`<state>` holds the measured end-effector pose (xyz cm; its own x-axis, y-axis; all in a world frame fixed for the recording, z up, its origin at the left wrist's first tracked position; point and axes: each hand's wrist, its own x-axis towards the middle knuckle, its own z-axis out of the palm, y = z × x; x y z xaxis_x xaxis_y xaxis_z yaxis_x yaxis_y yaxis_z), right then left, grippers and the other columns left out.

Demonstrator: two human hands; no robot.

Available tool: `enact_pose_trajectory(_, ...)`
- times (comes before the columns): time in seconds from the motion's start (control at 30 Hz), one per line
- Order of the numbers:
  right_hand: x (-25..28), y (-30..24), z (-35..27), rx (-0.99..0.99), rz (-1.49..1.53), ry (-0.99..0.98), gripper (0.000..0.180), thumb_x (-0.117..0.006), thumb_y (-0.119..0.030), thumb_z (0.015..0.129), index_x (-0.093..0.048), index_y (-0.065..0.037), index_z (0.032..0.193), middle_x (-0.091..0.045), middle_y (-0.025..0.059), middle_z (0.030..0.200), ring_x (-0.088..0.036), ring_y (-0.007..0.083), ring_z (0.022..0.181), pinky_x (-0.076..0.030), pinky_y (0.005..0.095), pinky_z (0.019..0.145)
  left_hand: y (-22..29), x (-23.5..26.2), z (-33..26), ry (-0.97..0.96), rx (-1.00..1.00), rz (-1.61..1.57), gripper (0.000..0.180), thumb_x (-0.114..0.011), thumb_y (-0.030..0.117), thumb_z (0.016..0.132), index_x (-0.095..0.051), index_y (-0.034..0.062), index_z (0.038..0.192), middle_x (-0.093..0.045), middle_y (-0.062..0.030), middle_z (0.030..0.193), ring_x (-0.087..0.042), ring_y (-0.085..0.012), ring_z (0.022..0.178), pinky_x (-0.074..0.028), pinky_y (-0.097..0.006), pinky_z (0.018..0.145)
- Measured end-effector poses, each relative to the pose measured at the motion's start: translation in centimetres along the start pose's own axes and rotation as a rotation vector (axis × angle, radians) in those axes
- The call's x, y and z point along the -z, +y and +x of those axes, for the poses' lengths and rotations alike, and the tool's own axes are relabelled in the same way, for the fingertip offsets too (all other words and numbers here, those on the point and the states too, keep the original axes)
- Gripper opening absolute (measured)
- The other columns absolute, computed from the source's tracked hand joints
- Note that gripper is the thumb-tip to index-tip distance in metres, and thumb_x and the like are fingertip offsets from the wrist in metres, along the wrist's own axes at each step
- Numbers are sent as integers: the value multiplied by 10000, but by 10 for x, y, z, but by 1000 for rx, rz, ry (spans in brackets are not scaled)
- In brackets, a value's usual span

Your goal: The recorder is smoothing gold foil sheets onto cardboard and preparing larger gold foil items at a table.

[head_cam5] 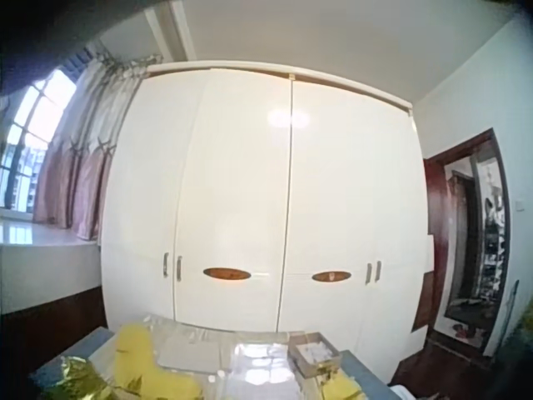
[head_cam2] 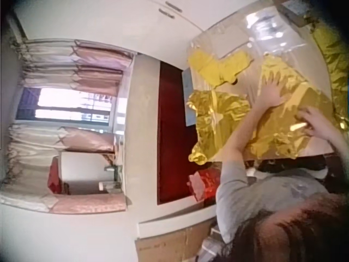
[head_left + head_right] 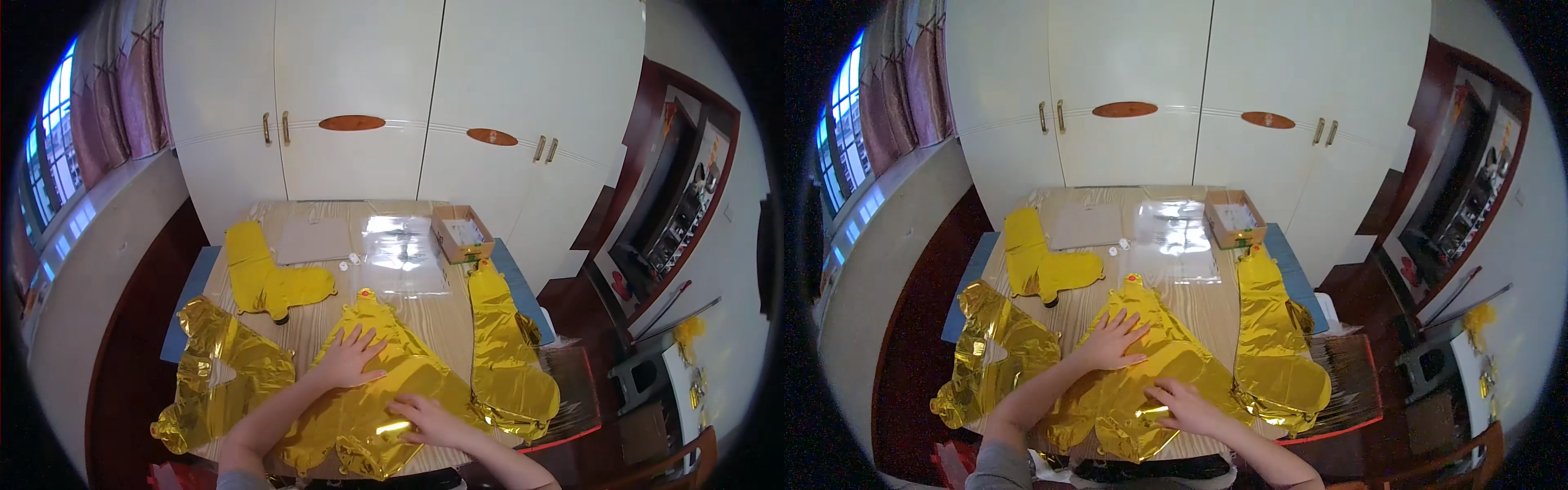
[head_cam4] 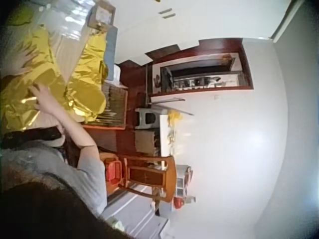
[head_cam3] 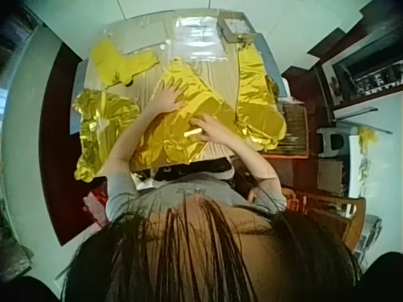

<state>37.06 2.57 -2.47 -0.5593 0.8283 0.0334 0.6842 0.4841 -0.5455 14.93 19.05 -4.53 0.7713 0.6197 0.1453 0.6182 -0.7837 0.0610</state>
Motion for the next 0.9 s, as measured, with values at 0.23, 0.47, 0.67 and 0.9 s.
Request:
enact_pose_trajectory(0.23, 34, 6, -41, 7, 743, -402, 520, -624, -148, 933, -466, -145, 1428, -678, 110, 1119, -657, 205, 997, -498, 333, 909, 2, 1, -4, -7, 27, -17, 768, -410, 697, 897, -371, 207, 1487, -344, -146, 1532, -261, -394, 1429, -169, -618, 1138)
enact_pose_trajectory(0.47, 71, 18, -26, -223, 361, -40, 341, -555, -187, 964, -586, -58, 1278, -647, 128, 1201, -623, 256, 1098, -476, 345, 932, 0, -3, -7, -7, 30, -3, 777, -403, 703, 898, -353, 212, 1498, -327, -146, 1542, -245, -398, 1435, -153, -621, 1141)
enact_pose_trajectory(0.67, 37, 76, 62, -10, -125, 189, 499, -547, -283, 952, -467, -9, 1361, -502, 190, 1391, -450, 341, 1314, -329, 472, 1107, 2, -5, -9, 24, 18, 11, 767, -404, 701, 898, -364, 214, 1490, -327, -148, 1541, -256, -397, 1432, -145, -643, 1130)
enact_pose_trajectory(0.9, 16, 91, 104, -115, -250, 216, 686, -488, -467, 955, -348, -11, 1449, -416, 178, 1479, -353, 299, 1404, -205, 501, 1170, -8, -6, -9, 41, 18, 10, 764, -419, 694, 898, -375, 204, 1482, -338, -155, 1532, -277, -414, 1416, -179, -657, 1112)
